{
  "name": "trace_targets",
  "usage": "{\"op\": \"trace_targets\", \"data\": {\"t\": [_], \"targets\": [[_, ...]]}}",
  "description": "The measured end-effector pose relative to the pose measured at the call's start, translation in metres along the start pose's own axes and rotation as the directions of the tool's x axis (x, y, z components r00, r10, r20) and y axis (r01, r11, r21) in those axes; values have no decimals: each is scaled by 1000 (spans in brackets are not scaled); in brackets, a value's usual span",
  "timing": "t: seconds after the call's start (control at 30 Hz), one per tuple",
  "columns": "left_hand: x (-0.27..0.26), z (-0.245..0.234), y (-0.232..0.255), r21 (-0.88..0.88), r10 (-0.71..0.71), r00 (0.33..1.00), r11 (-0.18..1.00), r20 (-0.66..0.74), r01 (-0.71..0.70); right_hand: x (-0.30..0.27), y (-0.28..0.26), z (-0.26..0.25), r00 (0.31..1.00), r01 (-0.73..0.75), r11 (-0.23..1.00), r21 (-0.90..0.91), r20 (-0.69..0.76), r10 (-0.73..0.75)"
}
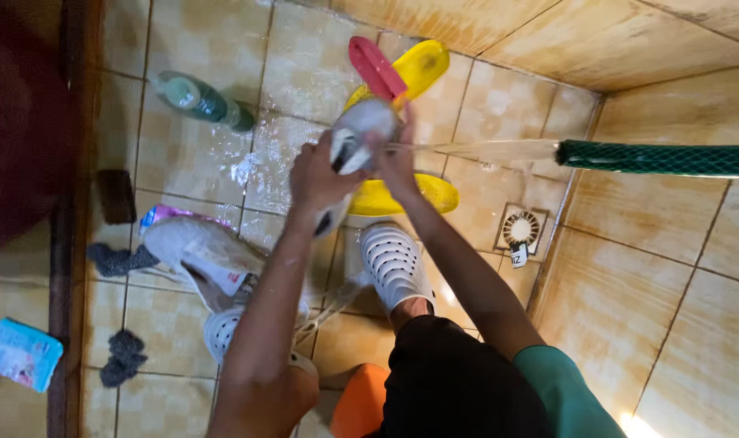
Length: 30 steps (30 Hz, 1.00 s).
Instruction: The person washes a pair of white sneakers using a hose and a pink brush. They scrub the uppers, soles, and interiors, then rinse repeatedly under running water.
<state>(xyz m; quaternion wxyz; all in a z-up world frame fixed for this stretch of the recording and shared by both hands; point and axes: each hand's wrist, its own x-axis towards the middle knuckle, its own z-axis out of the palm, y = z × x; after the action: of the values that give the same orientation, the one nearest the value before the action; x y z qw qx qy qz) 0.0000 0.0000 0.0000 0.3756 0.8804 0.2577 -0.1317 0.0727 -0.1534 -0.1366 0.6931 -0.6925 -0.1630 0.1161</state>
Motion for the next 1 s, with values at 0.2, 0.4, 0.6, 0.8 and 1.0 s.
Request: {"op": "trace_targets", "data": {"t": [0.2, 0.4, 0.6, 0.8, 1.0], "targets": [[-10, 63, 31, 38, 405, 831, 905, -382, -423, 35, -9, -51, 917, -138, 865, 482, -268, 295], [-62, 127, 38, 141, 563, 724, 818, -399, -558, 21, 14, -57, 813, -157, 806, 571, -388, 434], [-98, 167, 30, -652, -95, 848, 685, -522, -325, 7, 23, -62, 833, -90, 508, 857, -214, 510], [-60, 142, 20, -914, -285, 958, -399, 44, -77, 13, 5, -77, 858, -44, 502, 864, -225, 461], [-32, 123, 32, -808, -221, 974, -580, 41, -98, 24, -21, -55, 887, -52, 436, 899, -159, 434]]}}
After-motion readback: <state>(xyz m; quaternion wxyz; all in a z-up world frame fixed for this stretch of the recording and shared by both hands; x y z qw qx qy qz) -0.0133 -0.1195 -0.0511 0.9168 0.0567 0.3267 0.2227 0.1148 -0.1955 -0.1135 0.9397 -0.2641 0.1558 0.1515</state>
